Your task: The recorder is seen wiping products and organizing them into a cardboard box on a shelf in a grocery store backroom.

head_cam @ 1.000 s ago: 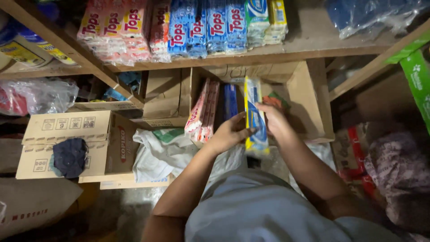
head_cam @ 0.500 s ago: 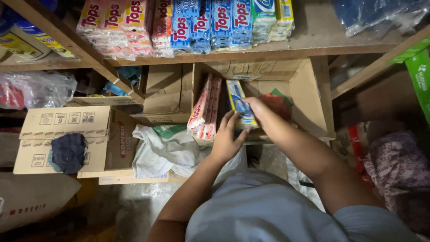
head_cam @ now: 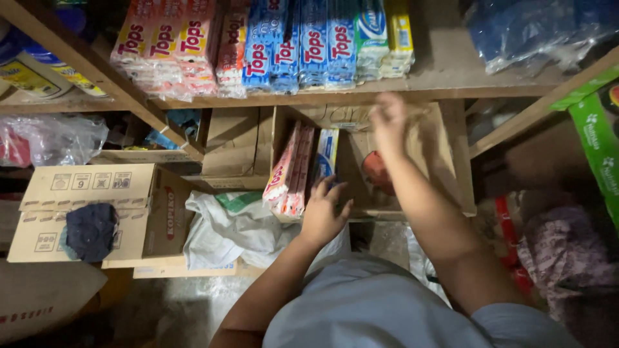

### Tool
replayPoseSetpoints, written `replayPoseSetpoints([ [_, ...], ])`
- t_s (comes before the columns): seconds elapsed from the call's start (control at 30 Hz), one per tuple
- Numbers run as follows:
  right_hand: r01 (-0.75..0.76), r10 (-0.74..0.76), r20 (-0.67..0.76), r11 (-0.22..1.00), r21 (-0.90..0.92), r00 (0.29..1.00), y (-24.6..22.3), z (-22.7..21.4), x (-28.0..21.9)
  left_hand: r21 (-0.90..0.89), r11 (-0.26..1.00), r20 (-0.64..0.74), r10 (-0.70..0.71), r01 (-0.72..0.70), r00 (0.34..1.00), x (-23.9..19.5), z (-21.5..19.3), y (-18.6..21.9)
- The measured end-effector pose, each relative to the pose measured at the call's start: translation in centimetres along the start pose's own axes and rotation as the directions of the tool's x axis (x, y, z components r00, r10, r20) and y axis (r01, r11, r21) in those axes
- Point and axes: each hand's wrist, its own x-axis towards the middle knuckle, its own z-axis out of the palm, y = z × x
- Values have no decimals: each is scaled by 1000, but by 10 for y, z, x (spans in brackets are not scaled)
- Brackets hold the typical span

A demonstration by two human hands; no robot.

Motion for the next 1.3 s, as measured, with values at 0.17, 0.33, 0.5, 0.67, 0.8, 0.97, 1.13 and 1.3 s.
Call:
replayPoseSetpoints([
  [0.17,-323,344,-154,935,150,926,-87,-16,62,-40,995,-91,84,-88,992,23,-5,18],
  [0.33,-538,548,-94,836,109,831,-103,-21,95,-95,987,-106,121,-131,987,47,1,26],
  [0.5,-557,553,72,828,61,830,-91,-24,108,-125,980,-84,145,-155,986,62,10,30],
  [0.67,-463,439,162,870,167,884,-57,-37,108,-195,972,-50,122,-130,991,73,20,33],
  [0.8,-440,421,130,875,202,898,-59,-41,104,-333,941,-10,55,-55,998,88,28,38],
  [0.97,-455,455,53,868,197,889,-72,-41,97,-512,854,19,-93,90,995,122,60,25],
  [1.13,-439,437,58,875,204,898,-85,-53,78,-773,596,114,-204,216,972,163,106,-9],
  [1.3,-459,442,134,877,142,887,-109,-72,36,-850,175,393,-416,496,820,198,83,20],
])
